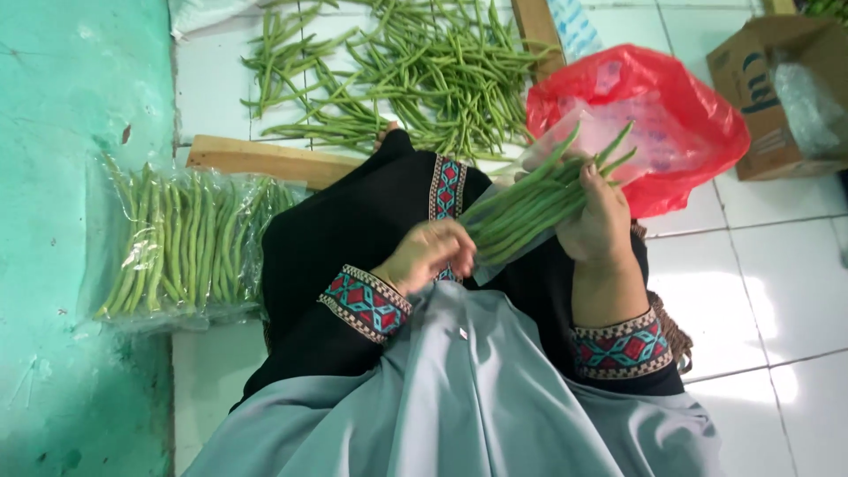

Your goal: Packing green beans into small plastic bags by hand

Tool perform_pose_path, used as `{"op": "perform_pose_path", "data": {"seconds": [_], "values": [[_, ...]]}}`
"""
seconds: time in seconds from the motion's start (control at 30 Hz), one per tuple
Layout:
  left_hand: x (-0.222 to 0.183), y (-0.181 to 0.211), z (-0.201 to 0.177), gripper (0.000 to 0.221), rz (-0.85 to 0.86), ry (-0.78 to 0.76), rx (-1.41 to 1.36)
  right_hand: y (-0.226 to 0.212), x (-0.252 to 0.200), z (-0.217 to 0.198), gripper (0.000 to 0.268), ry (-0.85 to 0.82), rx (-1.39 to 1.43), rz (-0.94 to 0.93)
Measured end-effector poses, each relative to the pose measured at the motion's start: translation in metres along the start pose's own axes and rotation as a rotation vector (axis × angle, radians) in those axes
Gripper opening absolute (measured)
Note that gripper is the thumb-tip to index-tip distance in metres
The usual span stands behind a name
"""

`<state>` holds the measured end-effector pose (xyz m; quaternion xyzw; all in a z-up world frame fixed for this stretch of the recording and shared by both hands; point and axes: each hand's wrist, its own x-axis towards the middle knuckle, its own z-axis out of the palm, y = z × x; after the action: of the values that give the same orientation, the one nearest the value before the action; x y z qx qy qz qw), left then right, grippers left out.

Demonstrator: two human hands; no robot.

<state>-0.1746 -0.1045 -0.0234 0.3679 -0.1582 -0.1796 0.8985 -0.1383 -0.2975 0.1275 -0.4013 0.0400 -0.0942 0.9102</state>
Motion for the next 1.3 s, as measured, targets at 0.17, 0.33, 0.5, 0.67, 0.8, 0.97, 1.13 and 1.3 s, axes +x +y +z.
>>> {"op": "perform_pose_path", "data": {"seconds": [0.17, 0.33, 0.5, 0.67, 0.8, 0.97, 1.13, 1.3], "values": [[0.017, 0.020, -0.009, 0.048, 0.110, 0.227, 0.565, 0.017, -0.013, -0.015, 0.028, -0.109, -0.061, 0.122], [0.016, 0.008, 0.009, 0.044, -0.136, 0.082, 0.522, 0.037, -0.013, -0.028, 0.032, -0.225, -0.063, 0.238], [0.011, -0.001, 0.019, 0.022, -0.252, 0.212, 0.419, 0.080, 0.003, -0.088, 0.024, -0.100, -0.151, 0.264], [0.014, -0.010, 0.010, 0.019, -0.257, 0.286, 0.399, 0.051, -0.017, -0.041, 0.018, -0.121, -0.255, 0.327], [0.015, 0.002, 0.015, 0.019, -0.265, 0.334, 0.421, 0.068, -0.007, -0.073, 0.027, -0.204, -0.437, 0.324], [0.017, 0.007, 0.024, 0.019, -0.217, 0.343, 0.609, 0.049, -0.012, -0.057, 0.013, -0.250, -0.586, 0.185], [0.020, -0.010, 0.006, 0.015, -0.139, 0.305, 0.687, 0.053, -0.009, -0.066, 0.014, -0.338, -0.725, 0.154], [0.016, -0.021, -0.001, 0.020, -0.152, 0.268, 0.652, 0.047, -0.008, -0.069, 0.030, -0.278, -0.776, -0.010]]}}
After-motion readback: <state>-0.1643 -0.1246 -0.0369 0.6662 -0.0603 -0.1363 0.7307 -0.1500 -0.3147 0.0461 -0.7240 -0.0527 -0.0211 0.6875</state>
